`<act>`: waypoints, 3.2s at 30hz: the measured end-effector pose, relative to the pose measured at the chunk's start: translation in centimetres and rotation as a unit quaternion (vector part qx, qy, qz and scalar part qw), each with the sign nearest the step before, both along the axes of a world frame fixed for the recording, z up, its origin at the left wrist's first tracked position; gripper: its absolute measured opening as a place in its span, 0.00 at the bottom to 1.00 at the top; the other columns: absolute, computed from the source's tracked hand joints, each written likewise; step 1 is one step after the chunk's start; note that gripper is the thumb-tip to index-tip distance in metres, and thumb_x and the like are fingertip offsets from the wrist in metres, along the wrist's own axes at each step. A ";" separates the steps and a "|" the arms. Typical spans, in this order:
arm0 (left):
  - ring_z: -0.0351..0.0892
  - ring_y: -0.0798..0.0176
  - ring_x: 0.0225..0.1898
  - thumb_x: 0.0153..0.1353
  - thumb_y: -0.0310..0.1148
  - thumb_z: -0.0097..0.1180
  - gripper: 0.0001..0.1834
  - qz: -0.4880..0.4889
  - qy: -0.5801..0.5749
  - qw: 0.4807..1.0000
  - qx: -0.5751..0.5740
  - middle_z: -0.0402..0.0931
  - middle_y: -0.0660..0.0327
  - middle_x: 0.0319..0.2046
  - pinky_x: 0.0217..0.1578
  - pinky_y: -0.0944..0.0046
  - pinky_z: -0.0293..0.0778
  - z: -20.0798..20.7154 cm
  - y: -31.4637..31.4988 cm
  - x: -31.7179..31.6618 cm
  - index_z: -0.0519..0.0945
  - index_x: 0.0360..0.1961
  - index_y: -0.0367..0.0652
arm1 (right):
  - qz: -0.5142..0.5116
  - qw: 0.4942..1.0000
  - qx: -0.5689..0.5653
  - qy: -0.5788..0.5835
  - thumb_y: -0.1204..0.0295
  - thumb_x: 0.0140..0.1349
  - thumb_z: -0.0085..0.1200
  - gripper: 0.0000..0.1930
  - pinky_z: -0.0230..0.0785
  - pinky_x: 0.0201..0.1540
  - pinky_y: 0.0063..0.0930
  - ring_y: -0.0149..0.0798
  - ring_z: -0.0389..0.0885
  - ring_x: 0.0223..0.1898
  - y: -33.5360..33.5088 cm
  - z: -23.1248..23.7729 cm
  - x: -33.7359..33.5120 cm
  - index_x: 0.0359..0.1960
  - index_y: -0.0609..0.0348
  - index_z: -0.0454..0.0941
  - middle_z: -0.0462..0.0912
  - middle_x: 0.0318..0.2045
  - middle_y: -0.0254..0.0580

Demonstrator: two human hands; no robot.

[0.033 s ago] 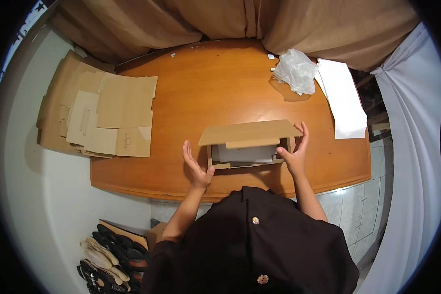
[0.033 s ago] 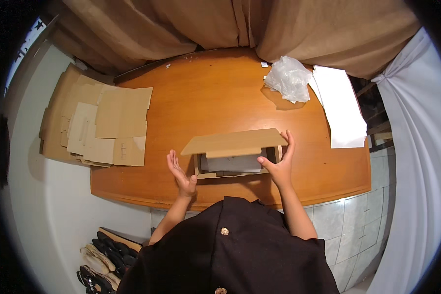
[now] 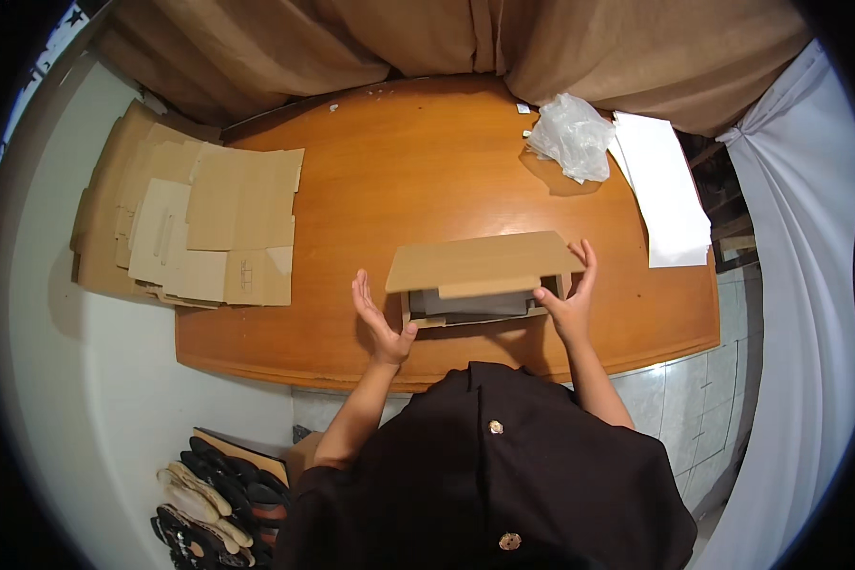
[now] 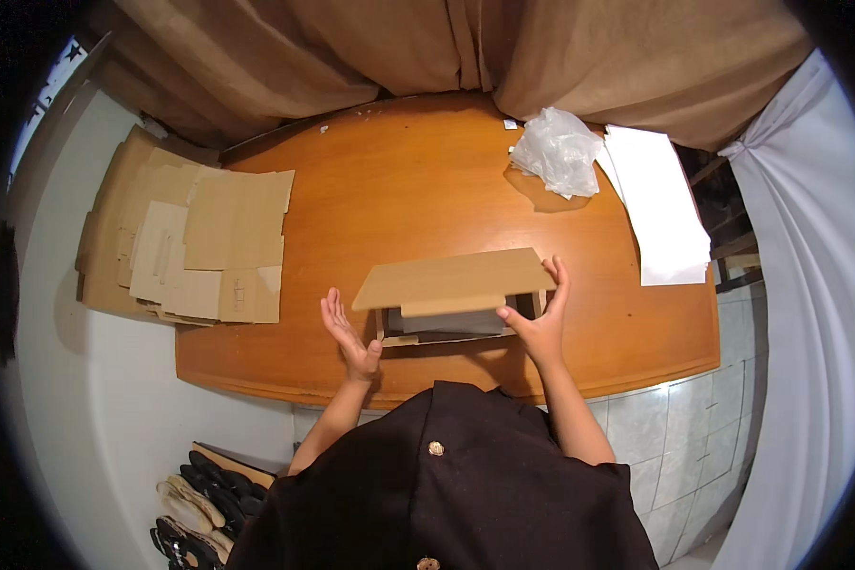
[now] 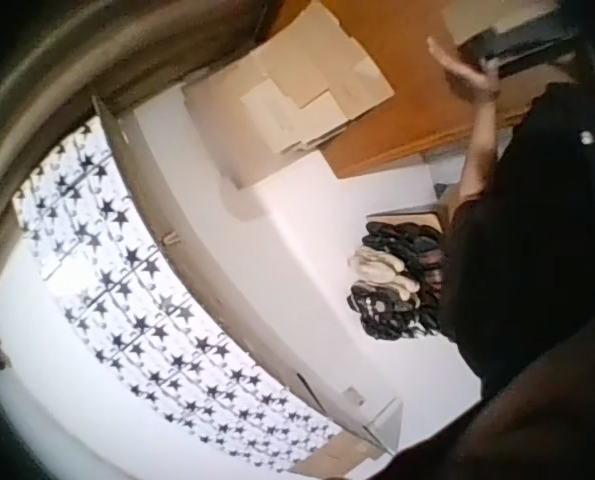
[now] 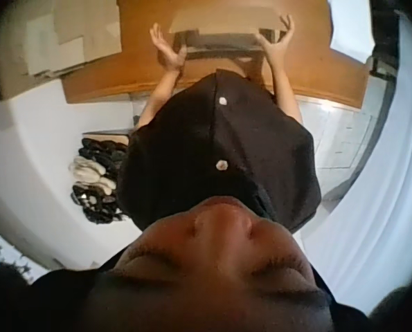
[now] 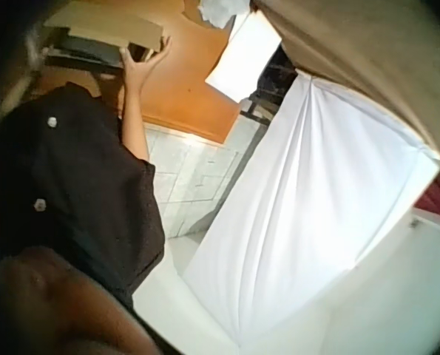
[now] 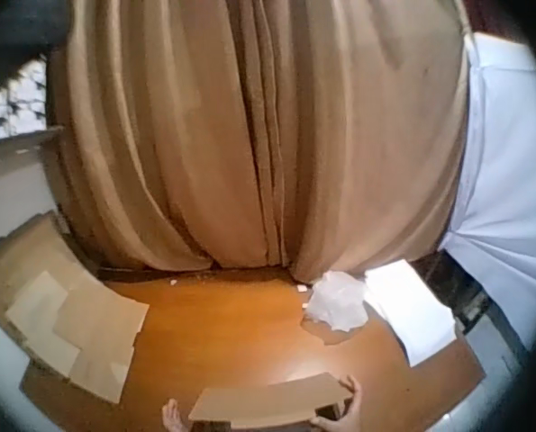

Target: Folding cardboard shoe boxes and placing them on a shelf.

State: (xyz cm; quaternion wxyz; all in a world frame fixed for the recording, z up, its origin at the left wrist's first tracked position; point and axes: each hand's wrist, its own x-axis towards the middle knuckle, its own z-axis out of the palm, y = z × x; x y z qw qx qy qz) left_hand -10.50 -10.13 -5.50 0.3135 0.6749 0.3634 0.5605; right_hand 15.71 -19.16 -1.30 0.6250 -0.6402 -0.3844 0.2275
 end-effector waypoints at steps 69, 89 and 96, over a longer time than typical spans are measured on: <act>0.43 0.54 0.68 0.63 0.37 0.48 0.43 -0.106 -0.092 0.938 -0.317 0.39 0.48 0.67 0.64 0.60 0.44 -5.4 -1.7 -6.8 0.32 0.66 0.36 | 0.295 0.934 -0.144 -0.140 0.62 0.47 0.67 0.48 0.56 0.60 0.39 0.50 0.60 0.61 1.7 -7.7 -12.7 0.66 0.59 0.49 0.61 0.59 0.58; 0.35 0.61 0.69 0.65 0.29 0.41 0.39 0.063 -0.286 0.918 -0.267 0.35 0.58 0.69 0.65 0.62 0.41 13.8 -32.2 -15.0 0.30 0.68 0.49 | 0.541 0.806 0.232 -0.058 0.55 0.45 0.67 0.52 0.44 0.65 0.47 0.53 0.44 0.68 -15.5 3.6 -21.9 0.67 0.54 0.46 0.43 0.68 0.55; 0.41 0.59 0.68 0.62 0.29 0.40 0.35 0.165 -0.316 0.923 -0.143 0.40 0.55 0.68 0.65 0.59 0.41 16.0 -40.7 -17.0 0.40 0.67 0.44 | 0.616 0.741 0.263 -0.037 0.60 0.43 0.69 0.47 0.51 0.63 0.45 0.56 0.50 0.66 -20.1 7.5 -26.9 0.65 0.47 0.52 0.44 0.67 0.59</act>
